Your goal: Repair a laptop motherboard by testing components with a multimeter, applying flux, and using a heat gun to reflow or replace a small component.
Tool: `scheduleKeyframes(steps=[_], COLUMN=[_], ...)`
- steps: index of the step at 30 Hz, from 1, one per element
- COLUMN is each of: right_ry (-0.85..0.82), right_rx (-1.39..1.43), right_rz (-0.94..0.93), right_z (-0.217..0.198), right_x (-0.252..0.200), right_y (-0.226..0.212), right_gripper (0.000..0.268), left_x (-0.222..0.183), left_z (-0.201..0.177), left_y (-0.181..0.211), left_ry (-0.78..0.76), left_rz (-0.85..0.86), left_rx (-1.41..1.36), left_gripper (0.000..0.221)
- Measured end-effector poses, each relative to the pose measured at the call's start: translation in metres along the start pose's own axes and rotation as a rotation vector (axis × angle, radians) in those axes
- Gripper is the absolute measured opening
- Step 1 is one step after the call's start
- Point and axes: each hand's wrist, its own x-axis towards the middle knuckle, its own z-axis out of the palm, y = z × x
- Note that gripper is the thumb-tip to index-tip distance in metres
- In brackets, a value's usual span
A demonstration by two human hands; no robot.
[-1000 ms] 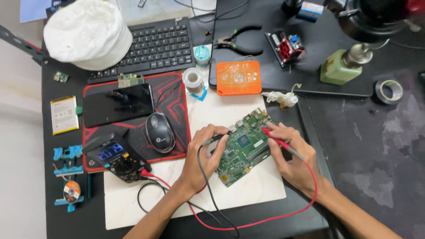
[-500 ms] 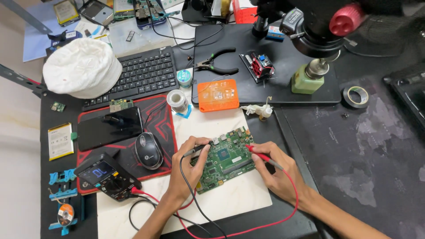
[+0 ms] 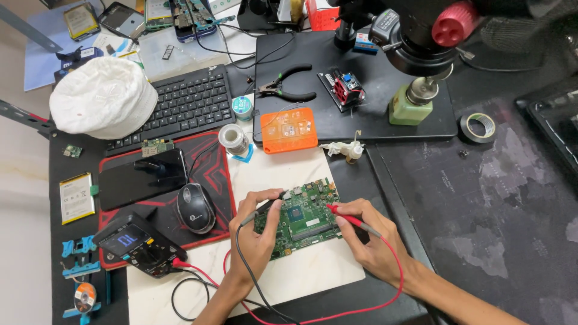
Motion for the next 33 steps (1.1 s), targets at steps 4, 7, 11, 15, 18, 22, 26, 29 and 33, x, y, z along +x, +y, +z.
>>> scheduleKeyframes(steps=[4,7,11,15,18,22,26,29,33], right_ry=[0.053,0.078,0.037,0.060,0.044,0.032,0.020,0.022,0.021], right_rx=[0.022,0.056,0.339,0.506,0.462,0.375,0.254,0.214,0.118], right_rz=[-0.097,-0.023,0.241,0.185,0.210,0.230,0.250,0.237,0.254], right_z=[0.000,-0.002,-0.002,0.001,0.001,0.001,-0.002,-0.003,-0.004], right_x=[0.000,0.001,0.008,0.007,0.004,0.003,0.006,0.009,0.011], right_y=[0.006,0.011,0.023,0.039,0.039,0.034,0.025,0.020,0.015], right_gripper=[0.018,0.014,0.017,0.016,0.016,0.014,0.015,0.015,0.015], left_x=[-0.008,-0.014,-0.014,-0.013,-0.014,-0.014,-0.013,-0.013,-0.014], left_z=[0.018,0.031,0.039,0.041,0.041,0.042,0.042,0.042,0.042], left_y=[0.013,0.014,0.009,0.007,0.008,0.007,0.006,0.006,0.004], left_ry=[-0.057,-0.099,-0.110,-0.134,-0.121,-0.104,-0.080,-0.080,-0.071], left_rz=[-0.023,-0.113,0.011,-0.155,-0.136,-0.109,-0.150,-0.108,-0.068], left_rx=[-0.023,-0.113,-0.050,-0.086,-0.072,-0.065,-0.124,-0.094,-0.060], left_gripper=[0.015,0.015,0.014,0.013,0.013,0.014,0.017,0.017,0.017])
